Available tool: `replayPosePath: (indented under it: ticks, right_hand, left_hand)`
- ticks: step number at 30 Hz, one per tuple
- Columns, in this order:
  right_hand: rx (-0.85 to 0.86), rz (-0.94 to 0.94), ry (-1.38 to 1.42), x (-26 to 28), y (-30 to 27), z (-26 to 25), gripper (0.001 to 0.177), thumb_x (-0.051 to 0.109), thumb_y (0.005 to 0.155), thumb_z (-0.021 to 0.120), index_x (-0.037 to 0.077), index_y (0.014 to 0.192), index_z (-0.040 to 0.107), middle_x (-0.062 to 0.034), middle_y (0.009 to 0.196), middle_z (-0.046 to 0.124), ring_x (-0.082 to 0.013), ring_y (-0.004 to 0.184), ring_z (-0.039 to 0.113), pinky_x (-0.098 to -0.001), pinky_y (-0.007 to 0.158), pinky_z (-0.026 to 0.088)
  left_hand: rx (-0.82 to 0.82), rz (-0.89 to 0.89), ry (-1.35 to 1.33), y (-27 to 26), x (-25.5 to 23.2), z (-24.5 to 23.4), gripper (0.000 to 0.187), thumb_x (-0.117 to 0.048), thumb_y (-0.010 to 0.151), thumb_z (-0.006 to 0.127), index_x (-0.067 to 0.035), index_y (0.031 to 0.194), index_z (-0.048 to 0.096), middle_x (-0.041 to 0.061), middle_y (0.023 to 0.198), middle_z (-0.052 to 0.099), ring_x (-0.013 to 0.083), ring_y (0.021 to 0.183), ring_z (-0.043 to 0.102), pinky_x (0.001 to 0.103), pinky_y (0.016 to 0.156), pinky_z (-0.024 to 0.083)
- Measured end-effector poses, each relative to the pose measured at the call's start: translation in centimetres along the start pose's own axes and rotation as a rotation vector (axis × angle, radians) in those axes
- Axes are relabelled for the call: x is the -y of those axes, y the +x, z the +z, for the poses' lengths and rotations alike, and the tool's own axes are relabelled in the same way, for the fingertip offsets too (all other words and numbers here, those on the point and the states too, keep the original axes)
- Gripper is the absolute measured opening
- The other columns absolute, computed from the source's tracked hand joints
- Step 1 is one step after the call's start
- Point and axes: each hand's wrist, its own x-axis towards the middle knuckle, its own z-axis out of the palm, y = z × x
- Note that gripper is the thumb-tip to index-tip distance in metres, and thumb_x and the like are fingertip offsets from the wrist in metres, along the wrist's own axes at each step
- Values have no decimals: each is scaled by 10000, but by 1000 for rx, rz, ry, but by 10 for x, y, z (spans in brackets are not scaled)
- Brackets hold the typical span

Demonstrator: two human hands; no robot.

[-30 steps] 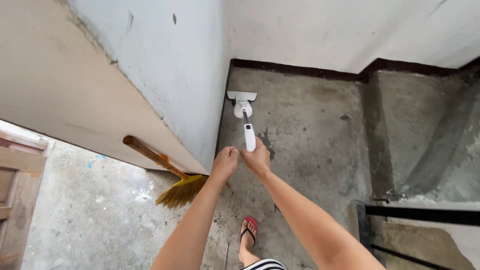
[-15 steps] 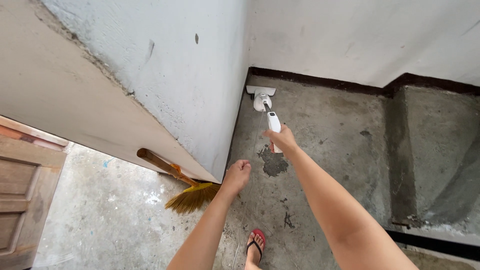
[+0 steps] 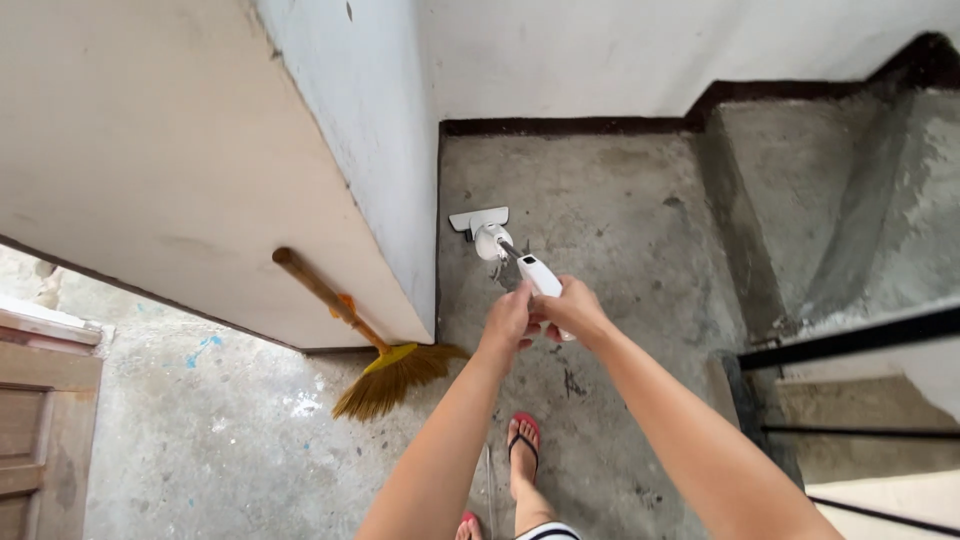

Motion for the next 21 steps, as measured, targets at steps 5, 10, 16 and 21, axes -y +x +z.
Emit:
replayPosePath:
  ticks: [5, 10, 16, 21]
  right_hand:
    - [-117, -3, -185, -17, -91, -4, 561, 231, 820, 686, 120, 1361, 588, -141, 810, 747, -206, 494, 656, -364, 444, 522]
    - [-217, -42, -338, -44, -137, -10, 529, 254, 846, 650, 143, 1362, 624, -168, 835, 773, -248, 532, 714, -378, 487, 554]
    - [-278, -14, -279, -60, -141, -8, 527, 270, 847, 650, 107, 1347, 619, -203, 863, 784, -293, 573, 732, -419, 518, 571]
    - [-324, -1, -239, -17, -151, -11, 519, 271, 852, 613, 107, 1344, 634, -229, 1018, 764, -392, 864, 793, -486, 725, 608]
  left_hand:
    - [28, -41, 20, -31, 36, 33, 509, -592, 958, 576, -157, 1214, 641, 29, 1062, 650, 248, 909, 643, 526, 790, 514]
    - [265, 17, -327, -34, 91, 65, 393, -429, 953, 648, -56, 1077, 657, 166, 863, 687, 355, 632, 645, 520, 456, 504]
    - [321, 14, -349, -61, 76, 61, 327, -340, 938, 677, -42, 1070, 657, 123, 900, 714, 287, 684, 692, 482, 464, 534]
    - [309, -3, -312, -19, 74, 64, 313, -365, 951, 703, -76, 1071, 686, 51, 946, 731, 185, 798, 700, 352, 639, 566]
